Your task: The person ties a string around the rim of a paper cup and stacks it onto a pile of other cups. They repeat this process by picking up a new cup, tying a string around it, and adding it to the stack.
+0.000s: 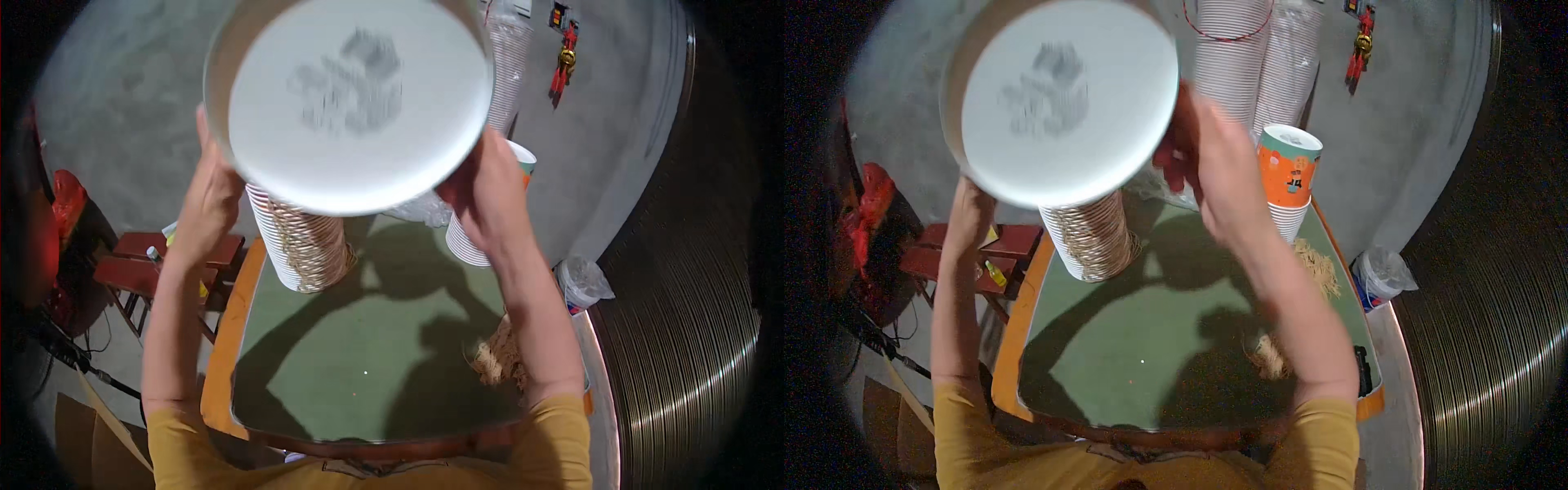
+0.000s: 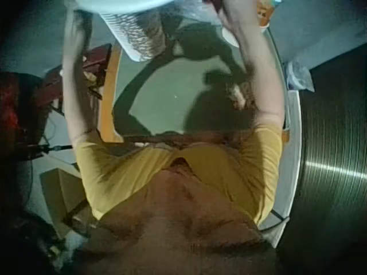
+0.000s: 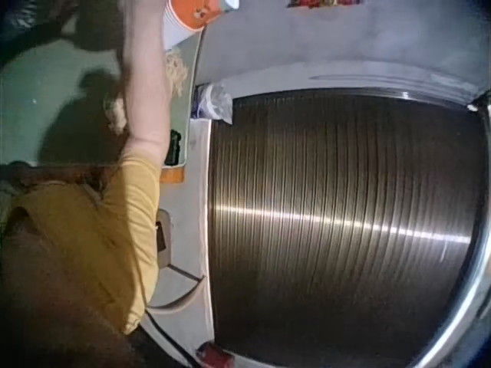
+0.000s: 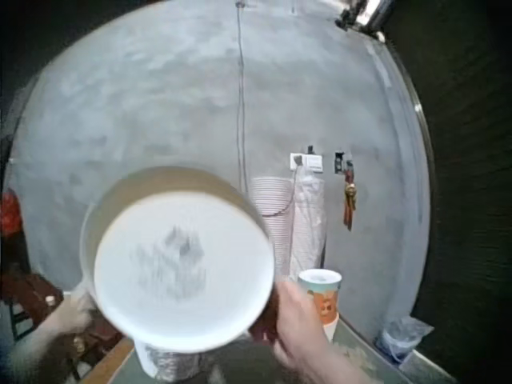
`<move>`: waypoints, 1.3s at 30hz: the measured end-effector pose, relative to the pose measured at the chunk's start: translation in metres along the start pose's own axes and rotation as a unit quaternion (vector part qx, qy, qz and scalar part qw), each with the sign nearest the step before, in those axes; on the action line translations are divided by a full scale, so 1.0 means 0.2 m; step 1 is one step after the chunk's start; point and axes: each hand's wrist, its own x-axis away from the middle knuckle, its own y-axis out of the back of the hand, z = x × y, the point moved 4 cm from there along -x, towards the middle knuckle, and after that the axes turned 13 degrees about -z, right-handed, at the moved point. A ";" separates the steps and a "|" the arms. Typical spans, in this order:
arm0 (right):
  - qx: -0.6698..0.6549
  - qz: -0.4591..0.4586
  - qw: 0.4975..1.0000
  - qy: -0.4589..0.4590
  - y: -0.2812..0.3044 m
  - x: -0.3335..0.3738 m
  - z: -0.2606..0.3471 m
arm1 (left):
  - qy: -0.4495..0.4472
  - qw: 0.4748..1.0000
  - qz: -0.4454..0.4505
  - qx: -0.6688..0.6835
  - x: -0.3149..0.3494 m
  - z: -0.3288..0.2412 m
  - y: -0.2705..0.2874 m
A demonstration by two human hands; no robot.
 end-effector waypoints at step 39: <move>0.231 0.186 0.955 0.009 -0.65 -0.67 -0.39 | 0.058 0.998 -0.009 0.030 -0.71 0.60 0.09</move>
